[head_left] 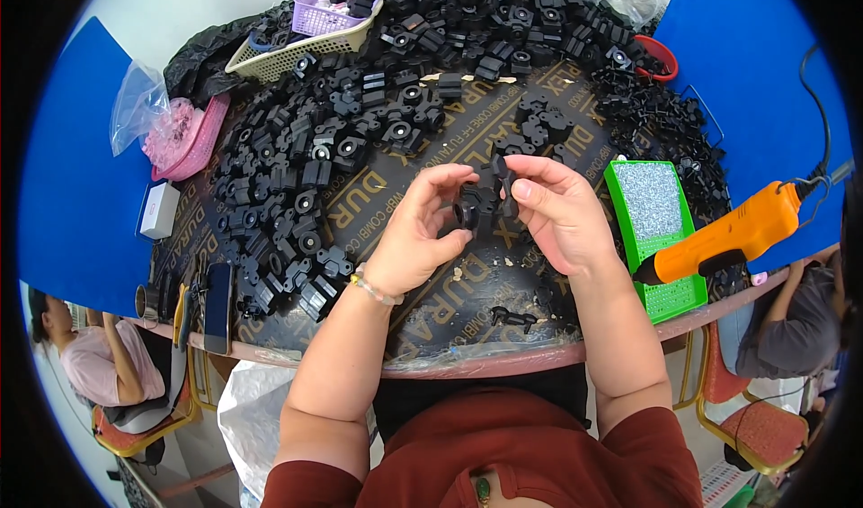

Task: The recorder is assembling small black plastic components by inserting metal pins from a tray and using an orange handheld power tool to secure or process them.

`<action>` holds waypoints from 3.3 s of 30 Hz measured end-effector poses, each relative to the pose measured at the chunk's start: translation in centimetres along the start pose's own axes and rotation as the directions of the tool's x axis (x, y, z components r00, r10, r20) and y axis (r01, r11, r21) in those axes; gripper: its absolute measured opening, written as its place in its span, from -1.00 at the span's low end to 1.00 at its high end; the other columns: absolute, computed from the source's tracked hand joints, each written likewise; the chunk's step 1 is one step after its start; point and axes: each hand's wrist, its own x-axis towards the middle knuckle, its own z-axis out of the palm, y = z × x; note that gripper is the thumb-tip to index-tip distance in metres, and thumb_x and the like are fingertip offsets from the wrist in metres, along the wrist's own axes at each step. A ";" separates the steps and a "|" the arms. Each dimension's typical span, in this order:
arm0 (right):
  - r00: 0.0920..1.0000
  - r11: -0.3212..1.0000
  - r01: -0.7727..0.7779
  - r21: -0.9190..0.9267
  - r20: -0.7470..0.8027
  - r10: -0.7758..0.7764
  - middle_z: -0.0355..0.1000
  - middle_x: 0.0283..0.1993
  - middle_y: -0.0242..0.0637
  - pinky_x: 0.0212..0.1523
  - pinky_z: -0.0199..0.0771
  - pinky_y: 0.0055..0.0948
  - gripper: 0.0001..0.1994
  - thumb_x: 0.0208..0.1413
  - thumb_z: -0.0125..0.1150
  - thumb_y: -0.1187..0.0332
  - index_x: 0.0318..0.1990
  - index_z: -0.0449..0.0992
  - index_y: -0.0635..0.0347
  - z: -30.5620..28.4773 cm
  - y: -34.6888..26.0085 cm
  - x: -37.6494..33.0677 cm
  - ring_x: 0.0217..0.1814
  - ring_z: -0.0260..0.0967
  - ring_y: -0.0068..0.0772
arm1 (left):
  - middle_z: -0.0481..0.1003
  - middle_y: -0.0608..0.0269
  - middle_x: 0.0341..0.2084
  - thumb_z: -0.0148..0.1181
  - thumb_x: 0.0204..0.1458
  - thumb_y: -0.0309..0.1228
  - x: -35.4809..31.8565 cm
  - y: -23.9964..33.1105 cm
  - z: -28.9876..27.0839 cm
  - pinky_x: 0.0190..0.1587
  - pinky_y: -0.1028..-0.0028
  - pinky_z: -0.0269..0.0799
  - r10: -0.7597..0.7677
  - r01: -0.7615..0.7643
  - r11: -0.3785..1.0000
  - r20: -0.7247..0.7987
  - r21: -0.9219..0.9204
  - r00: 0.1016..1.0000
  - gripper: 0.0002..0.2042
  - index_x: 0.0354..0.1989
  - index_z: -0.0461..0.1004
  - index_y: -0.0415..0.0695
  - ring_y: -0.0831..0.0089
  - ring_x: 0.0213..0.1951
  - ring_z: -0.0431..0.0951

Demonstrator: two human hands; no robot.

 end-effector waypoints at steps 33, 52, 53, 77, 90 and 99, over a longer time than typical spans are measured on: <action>0.827 -0.075 0.474 -0.877 0.473 -0.302 0.34 0.09 -0.15 0.08 0.50 -0.22 -0.51 -0.10 0.26 0.64 0.07 0.44 0.13 0.1 2.1 1.2 0.14 0.35 -0.01 | -0.02 -0.29 0.43 0.36 -0.06 -0.28 0.9 -2.0 -4.4 0.43 -0.12 -0.13 0.355 0.315 -0.014 -0.289 0.949 0.889 -0.25 0.39 0.24 -0.04 -0.19 0.48 -0.09; 0.891 -0.386 0.207 -0.899 0.336 -0.305 0.36 -0.06 -0.13 0.03 0.51 -0.18 -0.78 0.04 0.16 0.53 -0.12 0.49 0.22 -2.2 2.6 2.2 0.03 0.40 -0.05 | 0.29 -0.19 0.19 0.37 -0.02 -0.30 1.2 -2.4 -5.9 0.26 0.10 0.27 0.331 0.348 0.035 -0.339 0.937 0.881 -0.38 0.25 0.34 -0.16 -0.09 0.15 0.42; 0.876 -0.311 0.233 -0.921 0.338 -0.344 0.37 -0.06 -0.12 0.05 0.50 -0.16 -0.76 0.03 0.17 0.55 -0.10 0.50 0.22 -2.5 2.5 2.2 0.03 0.40 -0.03 | 0.29 -0.19 0.20 0.37 -0.03 -0.31 1.2 -2.4 -5.9 0.22 0.11 0.31 0.328 0.347 0.025 -0.336 0.938 0.883 -0.40 0.22 0.36 -0.16 -0.08 0.13 0.44; 0.984 -0.360 0.176 -0.916 0.161 0.072 0.50 -0.18 -0.16 0.07 0.49 -0.18 -0.76 -0.10 0.45 0.37 -0.26 0.62 0.24 -1.5 -0.6 -1.3 0.02 0.45 -0.05 | 0.21 -0.18 0.36 0.46 -0.06 -0.44 1.7 -2.6 -4.3 0.32 0.16 0.29 0.217 0.088 0.233 -0.140 0.968 0.966 -0.32 0.30 0.35 -0.04 -0.09 0.33 0.28; 0.999 0.625 0.051 -0.779 0.035 -0.037 0.47 -0.21 -0.33 -0.08 0.43 -0.53 -0.83 0.08 0.24 0.49 -0.17 0.55 0.31 0.5 -1.7 -0.6 -0.18 0.42 -0.52 | 0.48 0.17 -0.01 0.22 0.00 -0.71 0.7 0.3 -1.1 0.09 0.43 0.47 -0.224 0.191 0.954 -0.128 -0.232 0.966 -0.47 0.19 0.28 -0.15 0.39 0.00 0.55; 0.991 0.953 0.109 -0.281 0.106 -0.082 0.49 -0.12 -0.39 -0.01 0.47 -0.56 -0.79 0.18 0.21 0.57 -0.02 0.53 0.27 0.4 -0.2 -0.4 -0.09 0.43 -0.61 | 0.49 0.24 -0.07 0.26 0.12 -0.56 0.2 0.6 -0.4 -0.03 0.39 0.54 -0.289 0.222 0.883 -0.107 -0.413 0.951 -0.48 0.26 0.26 -0.09 0.49 -0.05 0.53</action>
